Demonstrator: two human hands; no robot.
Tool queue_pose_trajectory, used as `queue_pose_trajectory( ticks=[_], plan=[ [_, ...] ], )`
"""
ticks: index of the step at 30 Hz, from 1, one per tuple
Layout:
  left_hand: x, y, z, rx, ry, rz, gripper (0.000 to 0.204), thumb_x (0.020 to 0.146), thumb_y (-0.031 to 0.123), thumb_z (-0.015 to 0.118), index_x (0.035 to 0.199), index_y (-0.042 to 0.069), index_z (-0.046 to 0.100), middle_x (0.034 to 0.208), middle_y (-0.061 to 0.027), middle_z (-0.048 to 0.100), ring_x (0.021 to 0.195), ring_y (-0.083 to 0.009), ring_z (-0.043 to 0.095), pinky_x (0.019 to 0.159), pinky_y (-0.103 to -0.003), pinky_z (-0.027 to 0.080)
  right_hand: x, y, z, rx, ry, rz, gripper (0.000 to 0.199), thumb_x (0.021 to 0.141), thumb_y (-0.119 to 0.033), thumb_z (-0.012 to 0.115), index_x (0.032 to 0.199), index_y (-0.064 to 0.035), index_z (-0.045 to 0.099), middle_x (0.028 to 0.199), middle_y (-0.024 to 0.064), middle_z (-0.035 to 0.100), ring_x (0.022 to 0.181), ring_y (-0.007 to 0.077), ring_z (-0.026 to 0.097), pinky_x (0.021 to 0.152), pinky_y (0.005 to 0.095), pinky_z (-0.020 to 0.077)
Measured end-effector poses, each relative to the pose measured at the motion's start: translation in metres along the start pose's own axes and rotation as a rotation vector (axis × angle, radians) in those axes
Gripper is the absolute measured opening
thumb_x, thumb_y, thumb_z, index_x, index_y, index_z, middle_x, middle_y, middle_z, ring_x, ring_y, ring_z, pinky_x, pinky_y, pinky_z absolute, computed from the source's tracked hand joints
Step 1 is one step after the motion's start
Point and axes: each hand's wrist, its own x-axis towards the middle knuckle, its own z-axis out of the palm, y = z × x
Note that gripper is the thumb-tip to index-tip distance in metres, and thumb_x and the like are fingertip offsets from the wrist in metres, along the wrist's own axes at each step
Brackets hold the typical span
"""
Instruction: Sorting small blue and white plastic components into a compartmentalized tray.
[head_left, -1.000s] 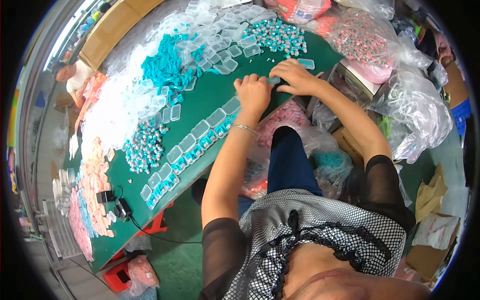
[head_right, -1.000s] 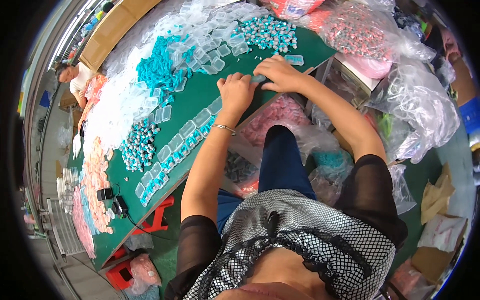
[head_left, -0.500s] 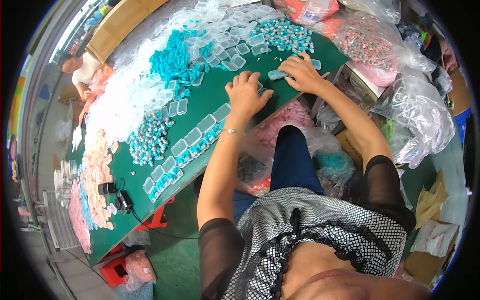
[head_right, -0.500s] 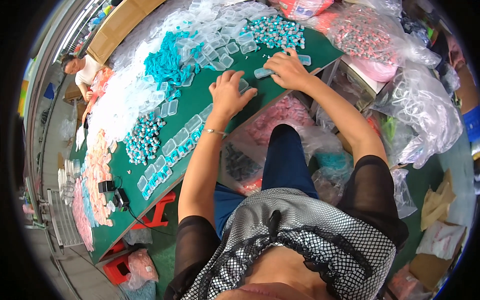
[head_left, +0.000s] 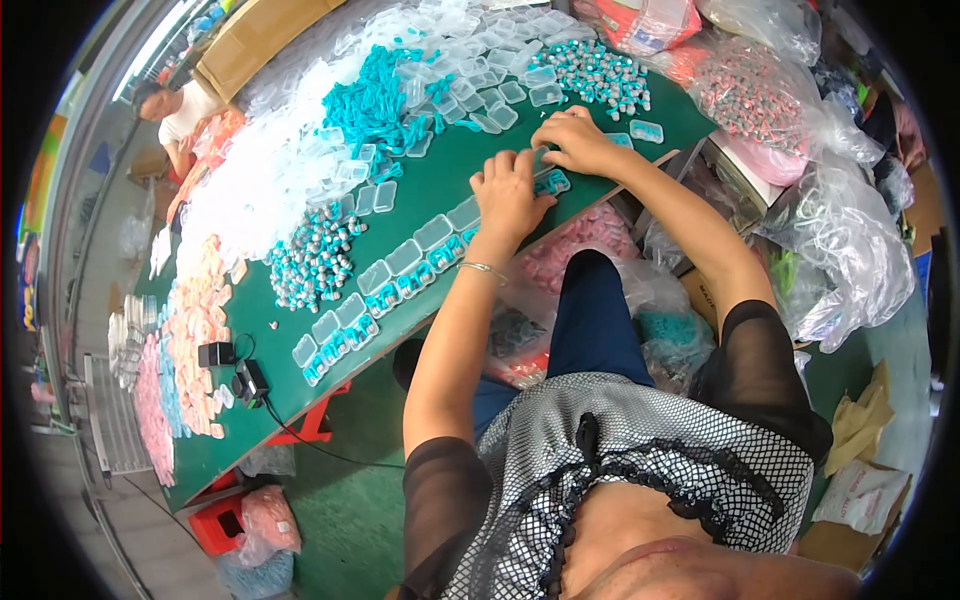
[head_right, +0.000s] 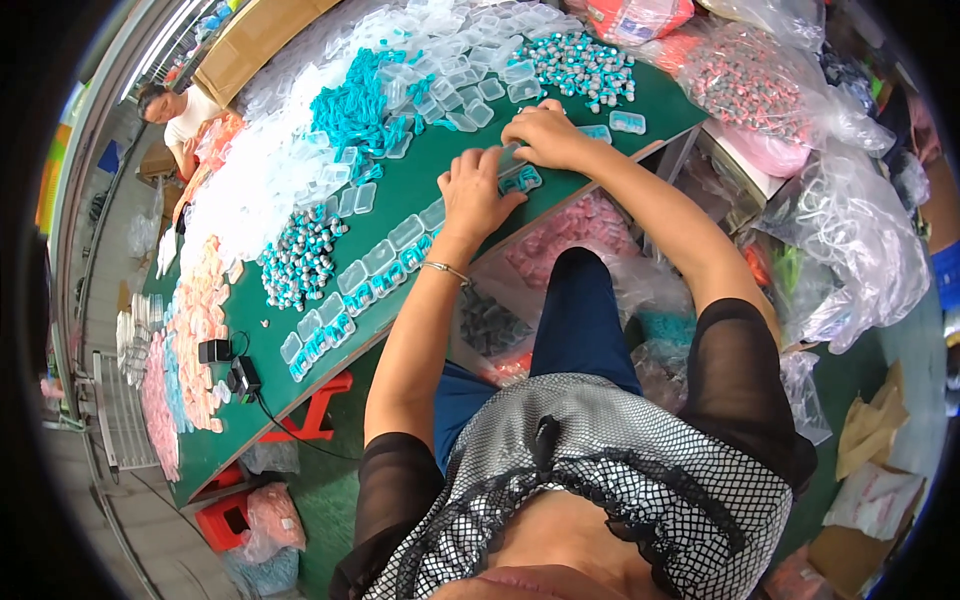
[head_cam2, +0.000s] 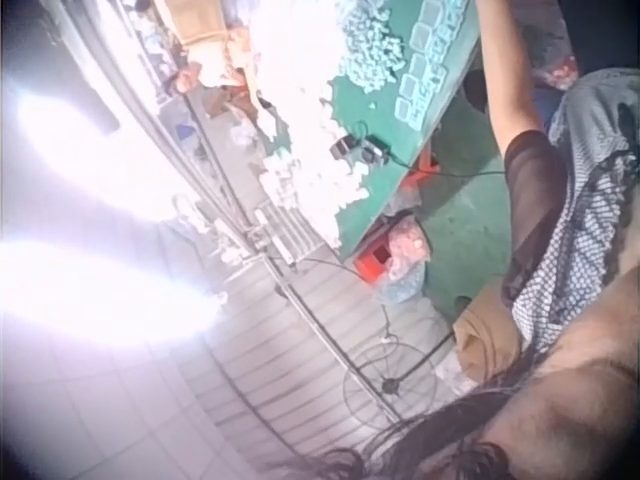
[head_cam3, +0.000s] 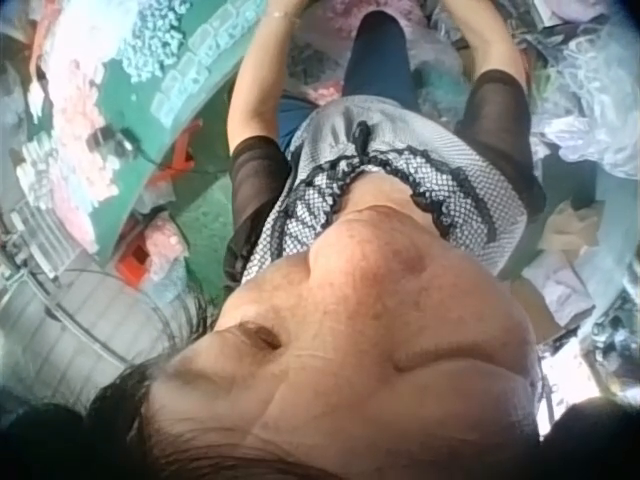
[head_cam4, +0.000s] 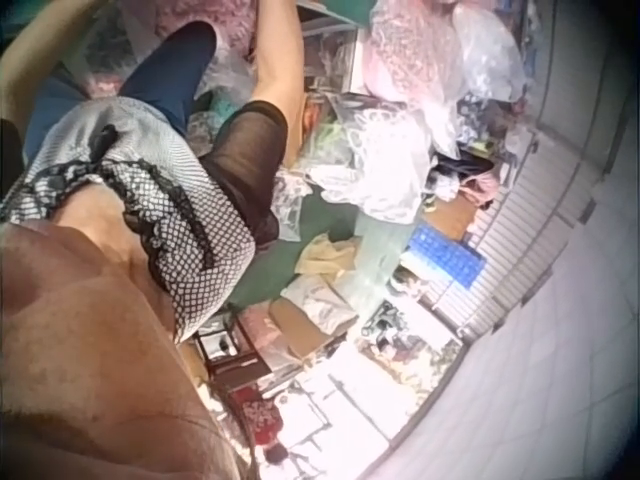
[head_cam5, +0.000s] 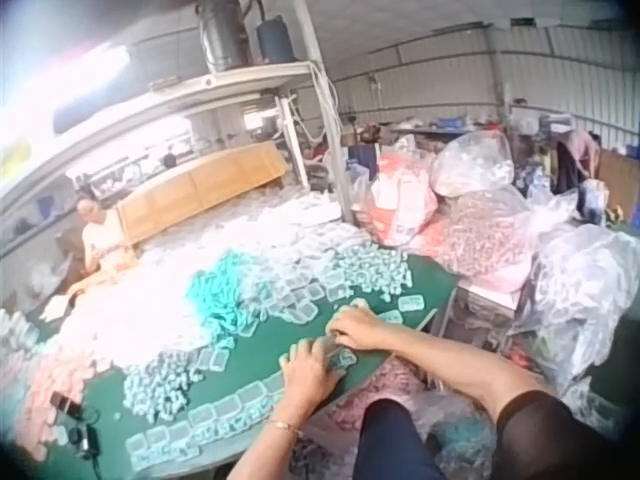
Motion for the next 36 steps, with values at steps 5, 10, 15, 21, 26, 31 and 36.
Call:
queue_pose_trajectory(
  ticks=[5, 10, 15, 21, 26, 31, 36],
  plan=[
    [0.002, 0.0, 0.006, -0.02, 0.104, -0.001, 0.053, 0.062, 0.03, 0.081, 0.109, 0.013, 0.062, 0.101, -0.0062, 0.06, 0.1, -0.0248, 0.054, 0.081, -0.043, 0.037, -0.023, 0.003, -0.009, 0.201, 0.03, -0.034, 0.023, 0.073, -0.024, 0.073, 0.09, -0.012, 0.065, 0.086, 0.0022, 0.062, 0.095, 0.0201, 0.057, 0.088, 0.0416, 0.0334],
    [0.006, -0.004, 0.009, -0.008, 0.087, 0.1, 0.025, 0.07, 0.025, 0.075, 0.09, 0.011, 0.067, 0.089, -0.0049, 0.062, 0.09, -0.023, 0.058, 0.079, -0.044, 0.037, -0.043, -0.019, -0.013, 0.044, 0.118, -0.188, 0.035, 0.071, -0.023, 0.075, 0.1, -0.0118, 0.059, 0.09, 0.0045, 0.058, 0.094, 0.0238, 0.056, 0.09, 0.0399, 0.0338],
    [0.008, -0.008, 0.009, -0.015, 0.081, 0.17, 0.016, 0.072, 0.024, 0.072, 0.083, 0.012, 0.068, 0.081, -0.0041, 0.062, 0.084, -0.022, 0.059, 0.078, -0.042, 0.037, -0.048, -0.014, 0.002, 0.068, 0.198, -0.117, 0.028, 0.072, -0.02, 0.073, 0.095, -0.0123, 0.061, 0.085, 0.0042, 0.059, 0.091, 0.0225, 0.057, 0.091, 0.0422, 0.0334],
    [0.004, -0.007, 0.0, -0.008, -0.095, 0.042, 0.025, 0.073, 0.026, 0.073, 0.094, 0.013, 0.069, 0.091, -0.0036, 0.064, 0.09, -0.0229, 0.058, 0.08, -0.043, 0.036, -0.045, -0.023, -0.002, -0.002, 0.209, -0.105, 0.024, 0.071, -0.018, 0.072, 0.092, -0.0128, 0.061, 0.083, 0.0026, 0.059, 0.089, 0.0207, 0.057, 0.093, 0.0449, 0.0326],
    [-0.022, -0.017, -0.025, -0.099, 0.124, -0.039, 0.046, 0.069, 0.036, 0.076, 0.107, 0.012, 0.067, 0.109, -0.0074, 0.06, 0.106, -0.027, 0.052, 0.087, -0.045, 0.035, -0.046, -0.018, -0.01, -0.155, 0.229, -0.077, 0.028, 0.07, -0.013, 0.07, 0.097, -0.0132, 0.062, 0.098, 0.0007, 0.061, 0.101, 0.0206, 0.055, 0.098, 0.0473, 0.0288],
    [-0.05, -0.029, -0.048, -0.016, -0.059, -0.067, 0.046, 0.068, 0.036, 0.076, 0.106, 0.011, 0.067, 0.107, -0.0075, 0.06, 0.105, -0.0269, 0.051, 0.087, -0.044, 0.034, -0.021, -0.035, -0.003, -0.202, 0.268, -0.085, 0.026, 0.074, -0.021, 0.067, 0.099, -0.0143, 0.065, 0.098, 0.0007, 0.062, 0.102, 0.02, 0.053, 0.096, 0.049, 0.0294],
    [-0.048, -0.031, -0.035, -0.003, -0.104, -0.068, 0.05, 0.062, 0.032, 0.081, 0.106, 0.012, 0.067, 0.106, -0.0062, 0.06, 0.104, -0.0255, 0.051, 0.085, -0.044, 0.034, 0.01, -0.051, 0.022, -0.08, 0.016, -0.095, 0.025, 0.08, -0.024, 0.065, 0.103, -0.0154, 0.066, 0.102, -0.0003, 0.061, 0.11, 0.0201, 0.049, 0.098, 0.0495, 0.0268]
  ],
)
